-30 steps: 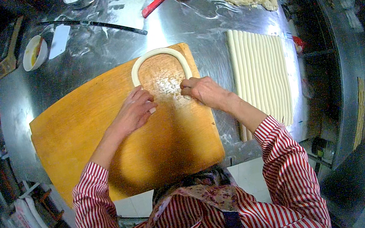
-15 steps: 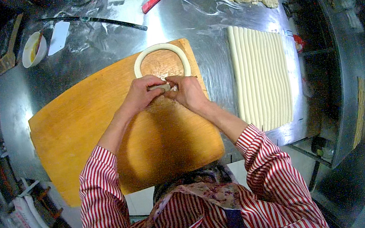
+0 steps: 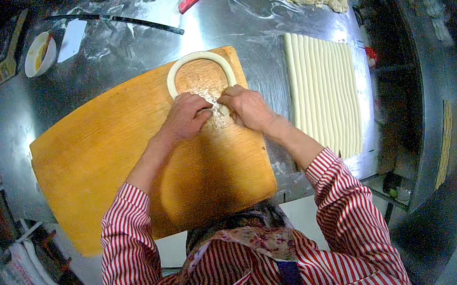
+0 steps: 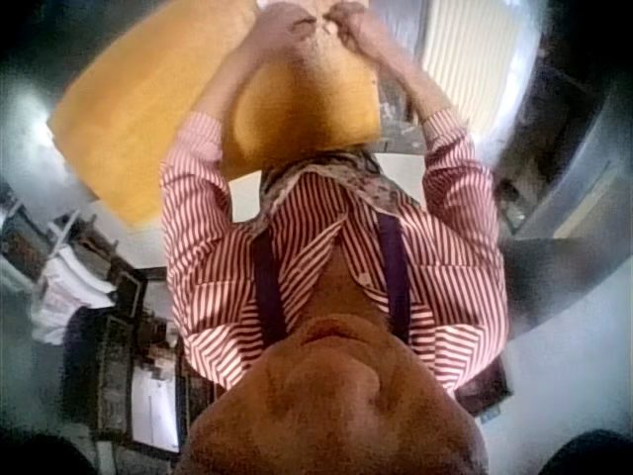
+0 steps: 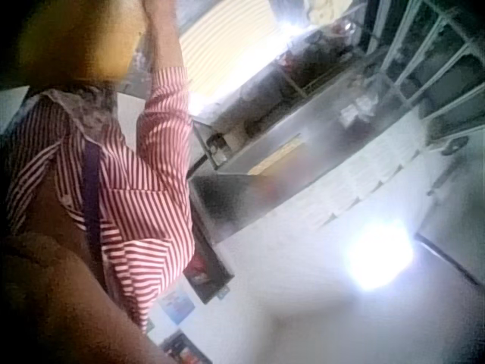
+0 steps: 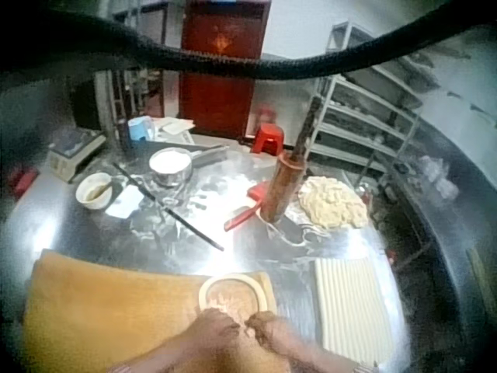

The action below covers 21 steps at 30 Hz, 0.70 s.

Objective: The person shapes long strips of dough into circular rings on a wooden board. They repeatedly pick up a strip, form it into a circle, and press the ends together to seal the ring, arranging the finished rings in rows.

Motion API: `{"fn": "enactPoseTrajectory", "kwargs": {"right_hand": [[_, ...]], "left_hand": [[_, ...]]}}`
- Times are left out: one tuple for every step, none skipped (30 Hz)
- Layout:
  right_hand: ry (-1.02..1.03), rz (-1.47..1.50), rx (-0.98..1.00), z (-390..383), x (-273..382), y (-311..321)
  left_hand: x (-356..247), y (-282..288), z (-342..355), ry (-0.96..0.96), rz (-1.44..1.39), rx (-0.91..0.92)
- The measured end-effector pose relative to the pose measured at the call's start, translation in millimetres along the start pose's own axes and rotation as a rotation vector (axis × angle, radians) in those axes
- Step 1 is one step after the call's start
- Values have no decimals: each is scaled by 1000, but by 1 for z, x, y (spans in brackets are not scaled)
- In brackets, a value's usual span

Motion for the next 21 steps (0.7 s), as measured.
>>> {"fn": "enactPoseTrajectory", "kwargs": {"right_hand": [[61,-10,-9,1,-3,-2],[46,36,-8,2,-9,-5],[34,82,-7,5,-12,-6],[21,128,-6,6,-14,-6],[-3,187,-12,7,-17,-5],[-27,248,-17,8,-16,-3],[-51,309,-22,10,-16,0],[-83,319,10,10,-17,0],[-116,328,42,10,-19,0],[-150,337,74,11,-21,0],[-163,360,106,11,-22,1],[-177,382,136,12,-24,3],[-191,405,165,12,-26,3],[-160,364,149,12,-26,3],[-127,325,132,14,-27,2],[-95,285,114,15,-27,1],[-59,221,81,14,-24,2],[-25,156,46,12,-17,3],[8,92,11,10,-11,4],[32,45,-15,8,-6,4],[57,-2,-42,7,-1,2]], "left_hand": [[-5,-2,-1,12,56,-27],[-10,-5,-2,25,113,-54],[-15,-7,-2,39,171,-84],[-17,-10,-1,67,182,-119],[-17,-13,0,96,193,-155],[-16,-16,-1,127,205,-189],[-13,-19,-1,135,201,-215],[-8,-23,-2,142,197,-241],[-9,-22,-2,149,192,-266],[-9,-22,-2,149,191,-270],[-10,-22,-2,149,191,-273],[-13,-21,-3,146,192,-275],[-14,-22,-4,137,205,-280],[-16,-22,-5,128,219,-284],[-20,-20,-5,119,235,-290],[-22,-15,-6,115,195,-313],[-24,-9,-7,111,156,-336],[-27,-1,-8,104,116,-357],[-25,0,-8,119,85,-296],[-20,3,-8,133,54,-233],[-15,4,-8,147,25,-171]]}}
Point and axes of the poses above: each hand's wrist, its own z-axis towards the middle knuckle, its own y-axis out of the back of the hand, x = y × z, the point moved 8 cm from there along z, towards the middle knuckle, and after that the axes turned 7 degrees about -z, right-handed, at the moved point
